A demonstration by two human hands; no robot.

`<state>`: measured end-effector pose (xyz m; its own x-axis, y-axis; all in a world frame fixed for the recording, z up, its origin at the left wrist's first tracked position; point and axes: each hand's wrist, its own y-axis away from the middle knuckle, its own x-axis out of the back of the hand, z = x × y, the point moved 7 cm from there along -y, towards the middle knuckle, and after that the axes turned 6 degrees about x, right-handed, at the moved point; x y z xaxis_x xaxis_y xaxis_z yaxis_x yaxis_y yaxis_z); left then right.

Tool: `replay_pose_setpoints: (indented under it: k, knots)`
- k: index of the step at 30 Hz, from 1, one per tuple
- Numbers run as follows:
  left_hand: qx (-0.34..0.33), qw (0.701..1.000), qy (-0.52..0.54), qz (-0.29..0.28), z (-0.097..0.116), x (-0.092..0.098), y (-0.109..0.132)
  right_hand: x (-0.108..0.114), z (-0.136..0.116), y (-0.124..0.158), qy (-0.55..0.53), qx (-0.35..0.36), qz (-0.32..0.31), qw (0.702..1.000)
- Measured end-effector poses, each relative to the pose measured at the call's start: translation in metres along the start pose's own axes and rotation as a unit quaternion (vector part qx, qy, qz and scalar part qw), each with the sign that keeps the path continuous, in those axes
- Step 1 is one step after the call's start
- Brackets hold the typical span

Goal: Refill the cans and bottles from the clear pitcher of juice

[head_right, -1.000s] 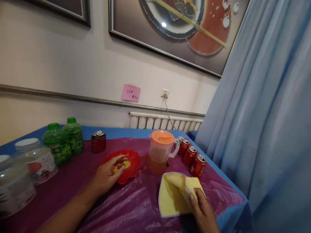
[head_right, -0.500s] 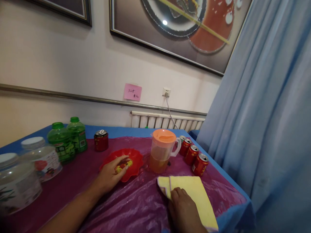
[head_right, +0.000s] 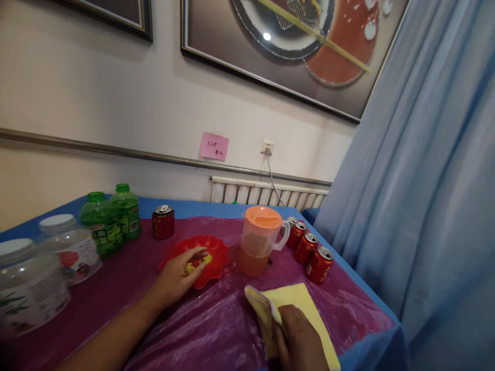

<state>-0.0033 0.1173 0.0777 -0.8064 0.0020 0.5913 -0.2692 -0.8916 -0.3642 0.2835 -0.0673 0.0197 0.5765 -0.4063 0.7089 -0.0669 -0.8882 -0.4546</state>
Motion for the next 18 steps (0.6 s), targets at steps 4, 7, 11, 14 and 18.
replay_pose_setpoints:
  k: [4,7,11,14,18]
  knots:
    - [0.000,1.000,0.008,-0.003,0.002,0.000,0.000,-0.003,0.001,0.001,0.058,-0.003,0.030,0.998]
    - [-0.001,1.000,0.013,-0.009,0.001,-0.001,0.000,-0.011,-0.003,0.001,0.093,0.021,-0.009,0.995]
    - [0.002,1.000,0.007,-0.015,-0.001,-0.003,0.001,-0.032,0.002,0.007,0.176,0.020,-0.072,0.982]
    - [-0.002,1.000,0.007,-0.009,-0.003,-0.003,0.004,-0.040,0.017,0.009,0.205,0.032,-0.098,0.973]
    - [-0.007,1.000,0.008,-0.006,-0.005,-0.002,0.009,-0.043,0.029,0.011,0.162,0.087,-0.114,0.976]
